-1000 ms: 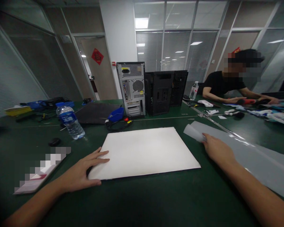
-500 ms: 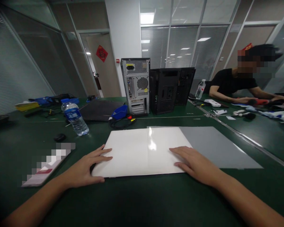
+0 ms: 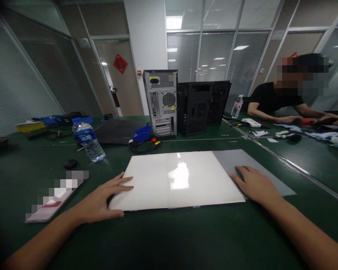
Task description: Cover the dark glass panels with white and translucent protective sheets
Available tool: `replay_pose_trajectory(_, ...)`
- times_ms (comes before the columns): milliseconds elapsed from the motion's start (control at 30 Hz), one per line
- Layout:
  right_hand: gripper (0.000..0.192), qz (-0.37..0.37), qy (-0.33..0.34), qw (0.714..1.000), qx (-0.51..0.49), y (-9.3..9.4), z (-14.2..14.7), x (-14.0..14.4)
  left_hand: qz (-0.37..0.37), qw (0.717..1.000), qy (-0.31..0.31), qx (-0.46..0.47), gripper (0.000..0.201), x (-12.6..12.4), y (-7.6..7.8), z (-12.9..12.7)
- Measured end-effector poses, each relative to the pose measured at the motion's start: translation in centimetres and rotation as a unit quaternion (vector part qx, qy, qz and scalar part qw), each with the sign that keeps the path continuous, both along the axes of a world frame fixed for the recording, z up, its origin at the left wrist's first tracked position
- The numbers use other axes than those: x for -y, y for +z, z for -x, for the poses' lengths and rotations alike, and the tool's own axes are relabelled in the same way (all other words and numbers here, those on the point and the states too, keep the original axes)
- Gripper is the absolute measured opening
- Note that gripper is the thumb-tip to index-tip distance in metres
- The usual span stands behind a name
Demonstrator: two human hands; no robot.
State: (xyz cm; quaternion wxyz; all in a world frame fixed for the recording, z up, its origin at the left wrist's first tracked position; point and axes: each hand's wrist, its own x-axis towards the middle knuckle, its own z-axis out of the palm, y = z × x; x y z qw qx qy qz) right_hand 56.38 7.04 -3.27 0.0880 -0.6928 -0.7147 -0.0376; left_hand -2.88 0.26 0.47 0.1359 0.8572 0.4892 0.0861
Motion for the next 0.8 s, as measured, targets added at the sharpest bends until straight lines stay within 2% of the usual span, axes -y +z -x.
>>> replay_pose_trajectory(100,0.072,0.001,0.067,0.996,-0.052,1.4,2.4,0.9,-0.001,1.000,0.003,0.001,0.085,0.1,0.0,-0.1)
replay_pose_trajectory(200,0.065,-0.001,0.089,0.992,-0.090,2.3,3.3,1.4,0.000,1.000,0.006,-0.003,0.089,0.1,0.1,-0.2)
replay_pose_trajectory(400,0.063,0.014,0.116,0.992,-0.056,2.1,2.7,1.2,0.010,1.000,0.005,-0.013,0.095,0.0,0.1,-0.1)
replay_pose_trajectory(667,0.073,0.004,0.125,0.989,-0.075,2.8,5.6,2.5,0.016,1.000,0.007,-0.018,0.100,-0.1,0.1,-0.2)
replay_pose_trajectory(800,0.067,-0.029,0.153,0.984,-0.091,2.8,5.7,2.7,0.014,1.000,-0.003,-0.018,0.102,-0.2,0.2,-0.1)
